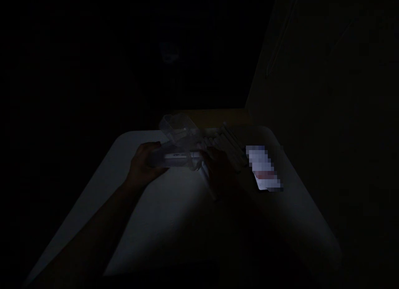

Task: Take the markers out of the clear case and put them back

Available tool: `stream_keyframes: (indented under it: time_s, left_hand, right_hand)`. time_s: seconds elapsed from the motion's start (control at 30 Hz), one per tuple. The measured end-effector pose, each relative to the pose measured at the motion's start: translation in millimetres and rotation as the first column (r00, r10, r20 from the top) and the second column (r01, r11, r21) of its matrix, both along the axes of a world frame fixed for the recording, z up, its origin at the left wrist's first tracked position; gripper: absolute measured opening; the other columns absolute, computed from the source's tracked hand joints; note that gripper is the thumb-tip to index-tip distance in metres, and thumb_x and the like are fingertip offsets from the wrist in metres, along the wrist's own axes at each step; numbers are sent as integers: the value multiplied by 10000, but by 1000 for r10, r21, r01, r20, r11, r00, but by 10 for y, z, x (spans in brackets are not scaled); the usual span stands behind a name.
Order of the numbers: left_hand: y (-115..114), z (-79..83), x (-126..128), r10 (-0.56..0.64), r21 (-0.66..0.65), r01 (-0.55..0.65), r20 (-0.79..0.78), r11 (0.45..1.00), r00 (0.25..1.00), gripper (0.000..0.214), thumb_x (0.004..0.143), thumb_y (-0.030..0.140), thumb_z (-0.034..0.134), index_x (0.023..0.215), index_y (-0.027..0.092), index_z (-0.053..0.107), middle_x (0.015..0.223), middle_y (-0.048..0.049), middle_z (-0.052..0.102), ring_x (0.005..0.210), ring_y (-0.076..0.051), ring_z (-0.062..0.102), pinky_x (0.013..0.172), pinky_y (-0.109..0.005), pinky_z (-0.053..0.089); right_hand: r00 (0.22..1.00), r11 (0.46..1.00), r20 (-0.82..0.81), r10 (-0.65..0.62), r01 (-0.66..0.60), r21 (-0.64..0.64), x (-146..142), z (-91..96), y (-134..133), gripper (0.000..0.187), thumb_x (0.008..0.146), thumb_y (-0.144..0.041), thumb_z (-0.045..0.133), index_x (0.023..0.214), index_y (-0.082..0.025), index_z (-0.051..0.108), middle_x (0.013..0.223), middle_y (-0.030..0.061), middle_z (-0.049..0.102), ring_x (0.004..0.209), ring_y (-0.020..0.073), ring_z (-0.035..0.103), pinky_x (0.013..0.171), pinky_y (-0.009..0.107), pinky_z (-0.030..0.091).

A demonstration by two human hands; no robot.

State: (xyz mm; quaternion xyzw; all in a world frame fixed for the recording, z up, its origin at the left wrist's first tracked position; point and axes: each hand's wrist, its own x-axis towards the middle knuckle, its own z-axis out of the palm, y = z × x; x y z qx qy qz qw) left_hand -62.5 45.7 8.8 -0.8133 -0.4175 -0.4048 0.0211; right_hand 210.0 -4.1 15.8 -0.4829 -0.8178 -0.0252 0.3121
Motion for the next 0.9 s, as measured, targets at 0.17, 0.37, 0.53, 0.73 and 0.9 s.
stream_keyframes:
  time_s: [0.17, 0.37, 0.53, 0.73, 0.9]
  left_hand:
    - [-2, -24, 5, 51, 4, -51, 15, 999, 999, 597, 655, 406, 692, 1170, 211, 463, 1137, -81, 525, 1047, -222, 528, 886, -358, 465]
    - [0, -18, 13, 44, 28, -44, 29, 999, 999, 601, 647, 404, 706, 1163, 207, 468, 1113, -76, 537, 1032, -211, 538, 874, -338, 471]
    - [1, -14, 6, 52, 24, -52, 23, 998, 998, 603, 648, 406, 704, 1163, 195, 473, 1115, -88, 537, 1033, -221, 541, 866, -349, 476]
    - [-3, -10, 7, 33, 32, -35, 39, 999, 999, 585, 653, 397, 704, 1152, 190, 479, 1105, -85, 543, 1032, -215, 538, 871, -343, 472]
    - [-5, -11, 18, 65, 24, -66, 34, 998, 997, 580, 651, 406, 698, 1146, 197, 478, 1099, -80, 546, 1025, -216, 540, 867, -350, 472]
  right_hand:
    - [997, 999, -67, -38, 39, 20, 61, 43, -4, 472, 849, -136, 345, 1307, -177, 449, 1289, 103, 475, 1198, 206, 419, 991, 373, 401]
    - [912, 912, -52, -408, 404, -66, 384, 176, 38, 402, 856, -247, 350, 1177, -137, 565, 1166, 122, 571, 1110, 250, 486, 942, 419, 378]
    - [728, 687, 373, -575, 678, -263, 479, 280, 60, 396, 872, -231, 301, 1117, -166, 605, 1035, 127, 624, 952, 286, 564, 757, 404, 406]
    - [615, 669, 605, -506, 722, -174, 426, 274, 46, 341, 849, -192, 316, 990, -154, 624, 919, 140, 603, 884, 319, 573, 674, 417, 414]
    - [617, 717, 614, -492, 687, -117, 381, 260, -8, 278, 824, -228, 382, 911, -142, 632, 874, 140, 582, 861, 319, 557, 676, 427, 399]
